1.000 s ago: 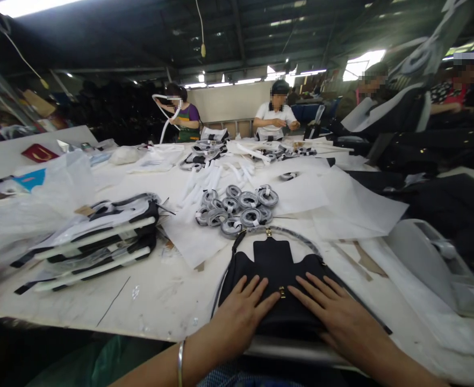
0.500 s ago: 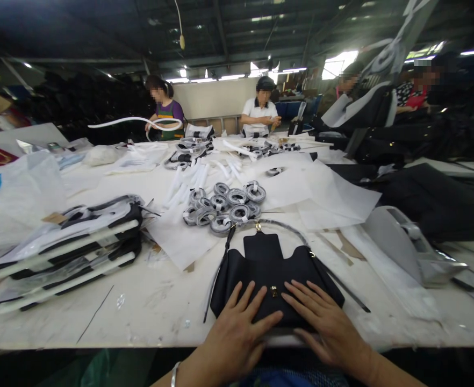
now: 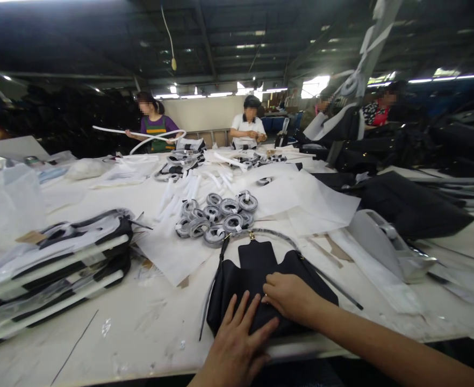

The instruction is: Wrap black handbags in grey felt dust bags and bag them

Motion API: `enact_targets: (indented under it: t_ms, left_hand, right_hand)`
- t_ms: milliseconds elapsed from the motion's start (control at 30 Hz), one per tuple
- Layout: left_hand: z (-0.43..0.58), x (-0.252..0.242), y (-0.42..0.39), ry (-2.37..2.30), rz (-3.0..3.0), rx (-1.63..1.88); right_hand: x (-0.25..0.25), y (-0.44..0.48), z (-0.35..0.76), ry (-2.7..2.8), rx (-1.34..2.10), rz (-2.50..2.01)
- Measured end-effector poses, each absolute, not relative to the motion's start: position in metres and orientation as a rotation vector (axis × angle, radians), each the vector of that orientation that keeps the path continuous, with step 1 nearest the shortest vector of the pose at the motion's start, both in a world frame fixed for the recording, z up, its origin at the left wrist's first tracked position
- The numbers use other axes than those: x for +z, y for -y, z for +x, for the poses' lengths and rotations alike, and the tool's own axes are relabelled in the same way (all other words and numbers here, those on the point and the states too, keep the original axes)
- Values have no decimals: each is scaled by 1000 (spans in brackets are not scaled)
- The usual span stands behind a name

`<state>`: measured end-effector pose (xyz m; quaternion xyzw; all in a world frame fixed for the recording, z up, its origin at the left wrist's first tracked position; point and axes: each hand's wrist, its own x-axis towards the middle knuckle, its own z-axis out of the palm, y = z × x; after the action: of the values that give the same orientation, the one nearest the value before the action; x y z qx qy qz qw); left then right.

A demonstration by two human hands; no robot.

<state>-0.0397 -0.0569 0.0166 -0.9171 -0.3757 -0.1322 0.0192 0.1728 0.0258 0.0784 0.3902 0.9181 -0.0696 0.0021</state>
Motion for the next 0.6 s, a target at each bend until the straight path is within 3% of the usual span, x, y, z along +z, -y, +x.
enact_targets:
  t_ms: [300, 500, 600]
  left_hand:
    - [-43, -7, 40, 903, -2546, -598]
    - [-33, -16, 35, 949, -2258, -804]
    - [-27, -29, 34, 969, -2176, -918]
  right_hand:
    - [68, -21, 157, -2714, -206, 1519]
    - [104, -70, 158, -2766, -861, 1383]
    - [107, -101, 130, -3033, -760, 1328]
